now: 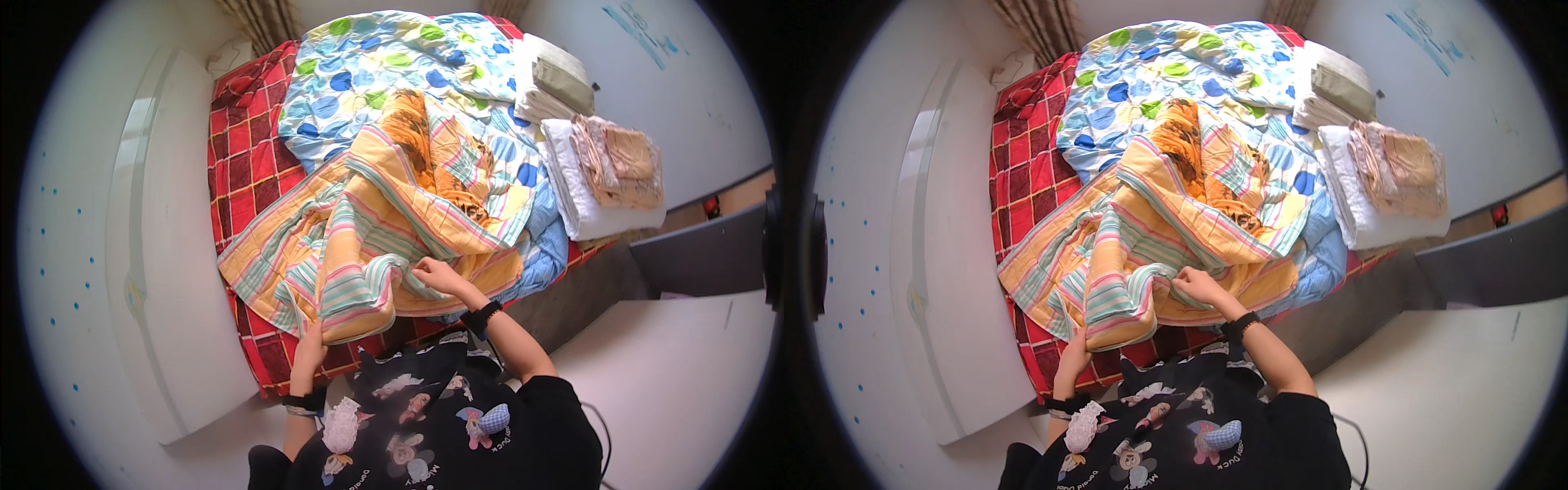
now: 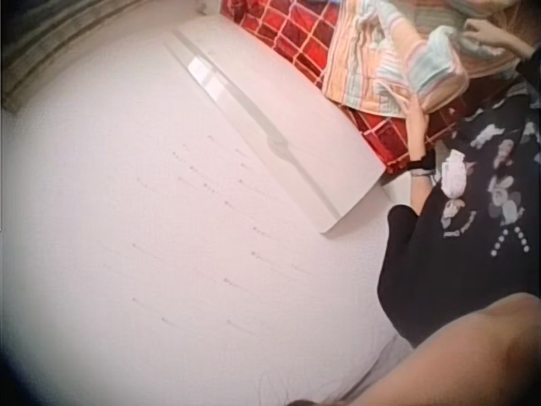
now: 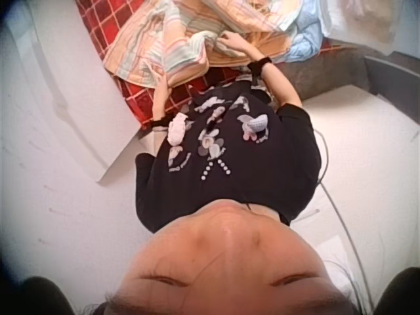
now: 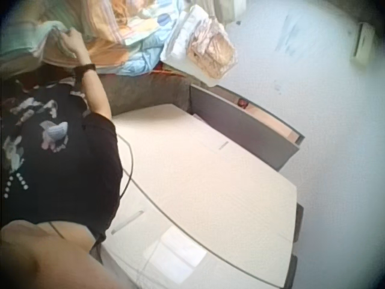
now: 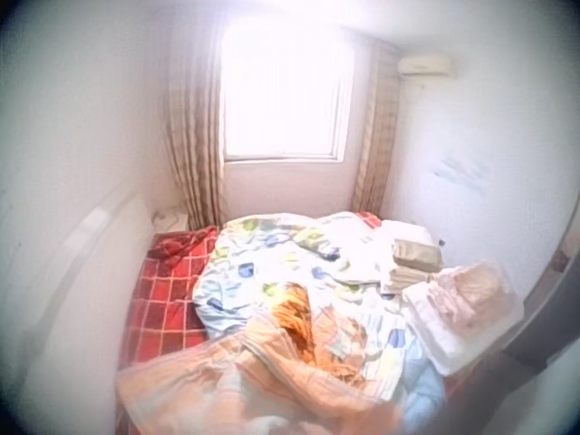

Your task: Folding a green sheet and spreading a quilt on a bed.

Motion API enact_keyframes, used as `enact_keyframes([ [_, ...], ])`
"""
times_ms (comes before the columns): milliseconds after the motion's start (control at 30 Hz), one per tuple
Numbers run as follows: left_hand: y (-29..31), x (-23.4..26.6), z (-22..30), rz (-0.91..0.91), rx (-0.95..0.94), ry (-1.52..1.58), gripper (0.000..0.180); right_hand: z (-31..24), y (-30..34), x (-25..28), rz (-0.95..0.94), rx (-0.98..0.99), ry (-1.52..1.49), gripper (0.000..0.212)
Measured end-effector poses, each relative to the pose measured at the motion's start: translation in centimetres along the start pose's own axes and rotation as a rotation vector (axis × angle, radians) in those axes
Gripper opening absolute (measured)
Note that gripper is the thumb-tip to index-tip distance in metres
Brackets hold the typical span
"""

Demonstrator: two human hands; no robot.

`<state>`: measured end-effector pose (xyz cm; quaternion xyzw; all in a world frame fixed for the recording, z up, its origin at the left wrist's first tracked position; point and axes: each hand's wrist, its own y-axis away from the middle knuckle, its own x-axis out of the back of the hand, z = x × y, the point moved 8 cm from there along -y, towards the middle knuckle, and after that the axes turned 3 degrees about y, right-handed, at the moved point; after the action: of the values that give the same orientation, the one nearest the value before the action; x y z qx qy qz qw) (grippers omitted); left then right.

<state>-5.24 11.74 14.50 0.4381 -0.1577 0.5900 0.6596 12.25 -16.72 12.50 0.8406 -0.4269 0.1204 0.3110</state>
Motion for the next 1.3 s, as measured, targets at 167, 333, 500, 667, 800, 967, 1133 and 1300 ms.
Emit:
enact_keyframes([
  [167, -0.5, -1.4, 1.9, 0.036, -0.019, -0.040, 0.048, 4.1, -2.7, 4.9, 0.159, -0.061, 0.005, 0.038],
  [333, 0.3, -5.1, 3.3, 0.047, 0.080, -0.118, 0.051, 2.2, -8.7, 7.0, 0.166, 0.028, 0.143, 0.045],
  [500, 0.8, -6.2, 4.4, 0.152, 0.127, -0.088, 0.054, -0.2, -16.3, 7.8, 0.261, 0.070, 0.372, 0.060],
  [667, 2.0, -6.7, 4.0, 0.165, 0.249, 0.118, 0.060, -3.8, -21.8, 5.9, 0.299, -0.005, 0.693, 0.086],
  [800, 2.7, -8.3, 3.3, 0.112, 0.253, 0.238, 0.054, -2.0, -25.2, 6.0, 0.316, -0.004, 0.574, 0.069],
  [967, -0.8, -5.6, 3.6, 0.077, 0.341, 0.205, 0.037, -2.2, -23.5, 8.2, 0.264, 0.079, 0.680, 0.042],
  [1133, -10.0, 0.9, 10.9, 0.331, 0.018, -0.056, 0.069, -3.2, -13.8, 15.0, 0.384, 0.234, 0.548, 0.025],
  [1300, -18.9, -4.0, 16.5, 0.110, -0.154, -0.225, 0.089, -2.3, -2.8, 19.3, 0.500, 0.326, 0.445, 0.017],
])
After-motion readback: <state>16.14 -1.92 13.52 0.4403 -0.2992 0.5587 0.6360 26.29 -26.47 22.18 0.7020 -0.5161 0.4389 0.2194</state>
